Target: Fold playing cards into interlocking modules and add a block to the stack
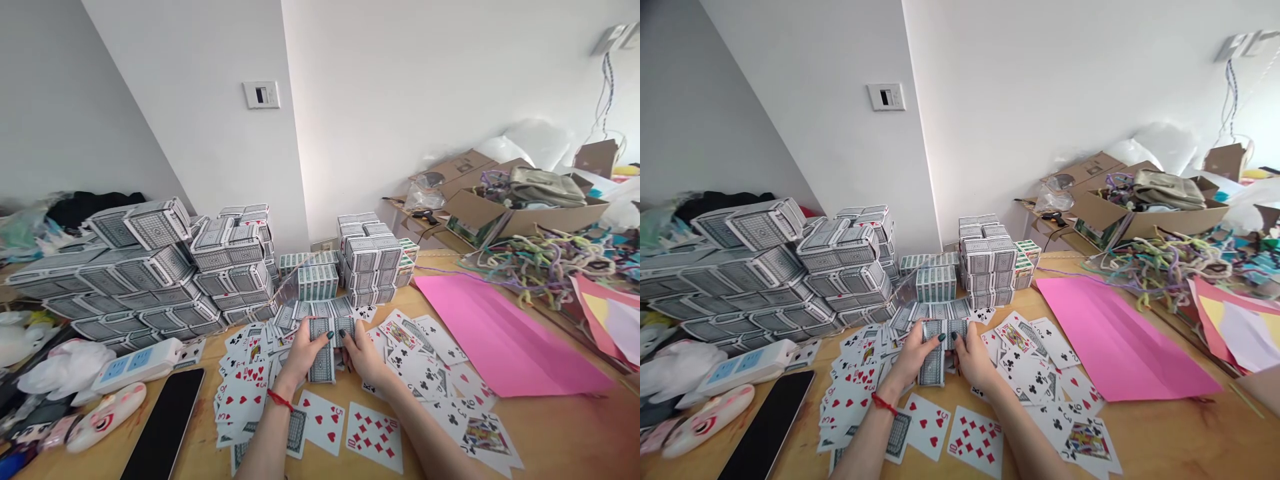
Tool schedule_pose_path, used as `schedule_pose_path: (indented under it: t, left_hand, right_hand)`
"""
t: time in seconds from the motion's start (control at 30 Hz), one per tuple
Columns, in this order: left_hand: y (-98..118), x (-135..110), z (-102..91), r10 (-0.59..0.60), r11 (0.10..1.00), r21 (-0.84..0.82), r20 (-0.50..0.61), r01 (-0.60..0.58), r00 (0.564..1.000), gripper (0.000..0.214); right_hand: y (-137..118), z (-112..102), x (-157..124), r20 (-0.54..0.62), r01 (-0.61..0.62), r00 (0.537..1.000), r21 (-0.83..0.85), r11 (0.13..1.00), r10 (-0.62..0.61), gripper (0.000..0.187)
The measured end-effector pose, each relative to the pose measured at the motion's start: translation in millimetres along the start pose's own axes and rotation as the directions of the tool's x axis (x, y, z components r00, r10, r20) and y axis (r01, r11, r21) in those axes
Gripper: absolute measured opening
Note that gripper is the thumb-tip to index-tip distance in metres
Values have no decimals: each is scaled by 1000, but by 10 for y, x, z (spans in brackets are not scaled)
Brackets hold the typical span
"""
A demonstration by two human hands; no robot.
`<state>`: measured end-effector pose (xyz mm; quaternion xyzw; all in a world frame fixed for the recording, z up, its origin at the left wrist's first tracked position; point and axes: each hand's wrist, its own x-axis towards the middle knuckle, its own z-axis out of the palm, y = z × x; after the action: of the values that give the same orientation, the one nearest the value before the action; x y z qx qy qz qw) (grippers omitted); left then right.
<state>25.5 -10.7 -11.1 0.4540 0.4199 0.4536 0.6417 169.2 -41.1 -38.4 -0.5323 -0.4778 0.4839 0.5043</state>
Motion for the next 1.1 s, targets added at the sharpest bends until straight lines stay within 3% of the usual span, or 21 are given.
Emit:
schedule_pose_path:
  t: [0.1, 0.23, 0.33, 0.43, 0.5, 0.67, 0.77, 0.87, 1.0, 1.1]
  left_hand:
    - [13, 31, -8, -13, 999, 40, 62, 11, 998, 35]
    - [0, 75, -21, 15, 994, 106, -3, -15, 1000, 36]
    - [12, 78, -26, 47, 990, 137, -31, -42, 998, 35]
    - [39, 77, -44, 33, 992, 123, -84, -23, 996, 39]
    - [51, 82, -60, -1, 996, 89, -106, 11, 994, 41]
    - [39, 104, -82, -65, 998, -3, -96, 65, 993, 40]
    - [32, 108, -73, -77, 997, -24, -82, 75, 994, 37]
    - [41, 104, -62, -89, 996, -21, -80, 88, 993, 36]
    - [47, 100, -70, -66, 998, 8, -49, 66, 997, 36]
    - [45, 101, -81, -47, 999, 21, -37, 48, 998, 37]
  right_hand:
    - [-10, 8, -2, 24, -10, 1000, 35, 999, 9, 26]
    - [4, 23, 3, 36, -19, 999, 81, 997, 16, 27]
    - [-59, -17, 8, 138, -75, 989, 122, 990, 58, 31]
    - [-218, -169, 39, 210, -77, 974, -31, 997, 82, 35]
    - [-335, -333, 73, 128, -36, 990, -216, 976, 65, 35]
    - [-475, -773, 94, -8, -83, 994, -686, 723, 106, 26]
    - [-463, -965, 41, -27, -110, 983, -882, 459, 184, 38]
    - [-429, -1118, 15, -136, -186, 965, -958, 219, 225, 51]
    - [-346, -1245, 75, -262, -292, 944, -947, 133, 202, 54]
    - [-268, -1243, 142, -269, -301, 944, -939, 169, 190, 46]
